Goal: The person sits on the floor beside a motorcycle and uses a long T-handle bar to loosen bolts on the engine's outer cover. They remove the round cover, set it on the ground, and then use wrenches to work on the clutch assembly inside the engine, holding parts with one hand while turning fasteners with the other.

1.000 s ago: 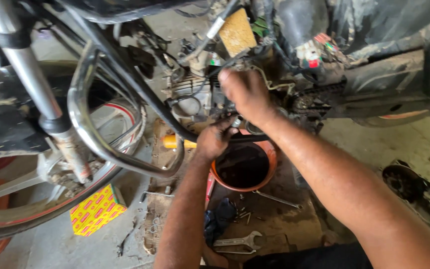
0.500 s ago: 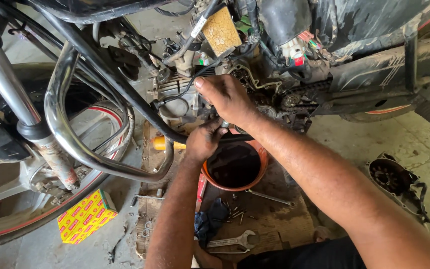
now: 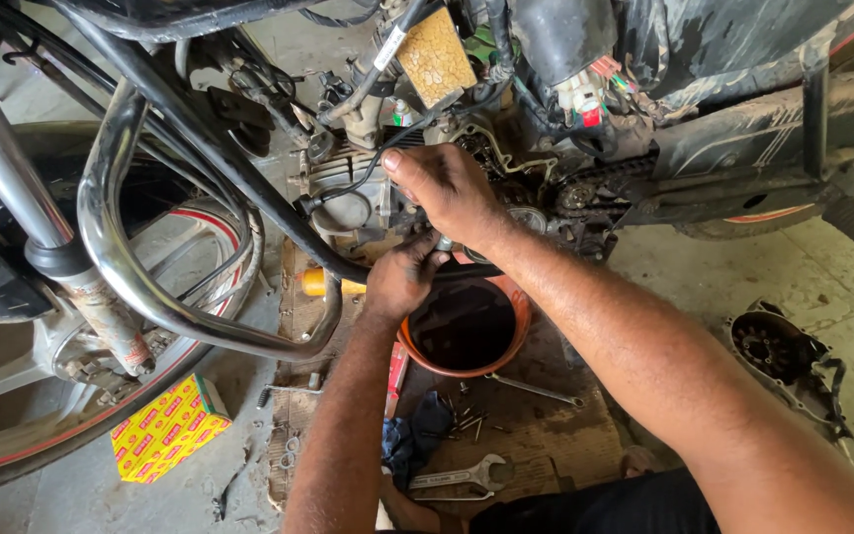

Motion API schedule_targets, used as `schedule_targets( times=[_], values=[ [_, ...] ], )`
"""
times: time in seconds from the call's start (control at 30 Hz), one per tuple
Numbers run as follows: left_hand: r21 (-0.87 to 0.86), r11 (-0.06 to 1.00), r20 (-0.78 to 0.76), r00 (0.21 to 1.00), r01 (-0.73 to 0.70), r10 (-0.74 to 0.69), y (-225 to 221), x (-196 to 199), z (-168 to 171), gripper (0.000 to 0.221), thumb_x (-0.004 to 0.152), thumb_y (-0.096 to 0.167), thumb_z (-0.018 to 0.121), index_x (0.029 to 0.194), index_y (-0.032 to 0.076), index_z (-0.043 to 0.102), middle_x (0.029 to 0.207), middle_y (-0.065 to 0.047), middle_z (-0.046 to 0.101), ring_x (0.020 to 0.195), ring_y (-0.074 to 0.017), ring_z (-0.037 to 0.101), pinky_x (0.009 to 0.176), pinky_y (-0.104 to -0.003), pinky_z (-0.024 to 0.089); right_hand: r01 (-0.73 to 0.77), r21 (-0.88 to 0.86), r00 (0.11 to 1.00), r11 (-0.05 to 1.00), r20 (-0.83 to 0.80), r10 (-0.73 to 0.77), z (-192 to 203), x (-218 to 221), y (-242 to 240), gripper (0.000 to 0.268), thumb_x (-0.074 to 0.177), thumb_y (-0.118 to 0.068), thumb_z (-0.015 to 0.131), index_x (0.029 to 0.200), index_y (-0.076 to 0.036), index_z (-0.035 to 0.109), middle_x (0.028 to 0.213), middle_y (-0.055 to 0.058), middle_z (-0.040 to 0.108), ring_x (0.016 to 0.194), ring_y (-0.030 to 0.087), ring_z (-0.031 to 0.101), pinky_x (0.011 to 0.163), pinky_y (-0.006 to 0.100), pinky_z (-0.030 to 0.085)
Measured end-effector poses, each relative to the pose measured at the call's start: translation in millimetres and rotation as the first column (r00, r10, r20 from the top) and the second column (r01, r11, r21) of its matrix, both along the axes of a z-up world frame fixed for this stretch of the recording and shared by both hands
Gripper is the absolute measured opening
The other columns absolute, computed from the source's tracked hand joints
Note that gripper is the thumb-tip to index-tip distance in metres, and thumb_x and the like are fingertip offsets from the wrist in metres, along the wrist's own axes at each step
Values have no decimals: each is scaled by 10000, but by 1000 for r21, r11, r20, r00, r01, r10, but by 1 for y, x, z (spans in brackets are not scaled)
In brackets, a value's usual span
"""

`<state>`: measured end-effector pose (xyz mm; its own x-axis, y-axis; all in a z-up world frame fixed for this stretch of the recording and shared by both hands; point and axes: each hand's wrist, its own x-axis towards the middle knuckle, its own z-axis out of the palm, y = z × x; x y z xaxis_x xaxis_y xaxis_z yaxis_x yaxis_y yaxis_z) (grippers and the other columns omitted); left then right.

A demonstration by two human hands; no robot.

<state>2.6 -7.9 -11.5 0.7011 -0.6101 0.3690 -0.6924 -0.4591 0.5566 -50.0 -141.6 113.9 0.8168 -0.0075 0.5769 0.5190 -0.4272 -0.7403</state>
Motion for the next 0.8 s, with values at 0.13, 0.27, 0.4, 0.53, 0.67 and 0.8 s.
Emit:
schedule_targets(
  times=[0.13,0.27,0.4,0.53,0.67,0.8],
  values=[
    [38,999,8,1000,-27,26,1,3,-5,434,949,353,681,1372,270,628,1346,-53,671,1148,-300,683,966,-430,539,46,-18,999,999,18,-46,-5,14,-19,628,992,-689,400,630,-181,475,551,-60,409,503,92,431,517,304,374],
    [-46,998,58,998,31,-28,3,1,-2,444,956,336,677,1390,262,620,1355,-78,670,1167,-320,676,948,-421,560,83,149,995,985,43,-90,-2,16,-30,618,967,-733,385,635,-219,468,547,-72,445,469,94,456,485,319,406],
    [-34,999,72,997,24,-22,3,2,-6,430,969,344,676,1389,272,615,1353,-76,675,1159,-322,678,941,-423,560,152,33,988,988,-34,-151,3,2,-4,610,987,-681,414,650,-178,487,556,-66,422,505,86,449,511,308,370],
    [-33,999,52,998,29,-27,5,-3,2,454,949,341,681,1392,276,610,1339,-74,687,1153,-328,678,924,-428,561,35,20,998,999,43,-36,5,0,3,627,1010,-629,497,670,-104,535,586,-54,435,593,81,413,546,329,344],
    [-15,999,66,997,34,-33,4,-3,4,464,954,343,674,1408,281,601,1342,-81,677,1155,-329,675,934,-435,554,-2,-3,1000,1000,21,2,6,0,1,625,1022,-604,491,677,-83,520,592,-57,420,609,83,410,565,321,350],
    [-9,999,65,997,34,-34,5,-3,3,467,959,349,673,1414,281,596,1356,-81,670,1165,-327,672,952,-433,552,-30,10,999,999,-12,30,7,-1,2,637,1025,-615,479,663,-91,497,587,-45,410,592,93,404,570,331,345]
  ],
)
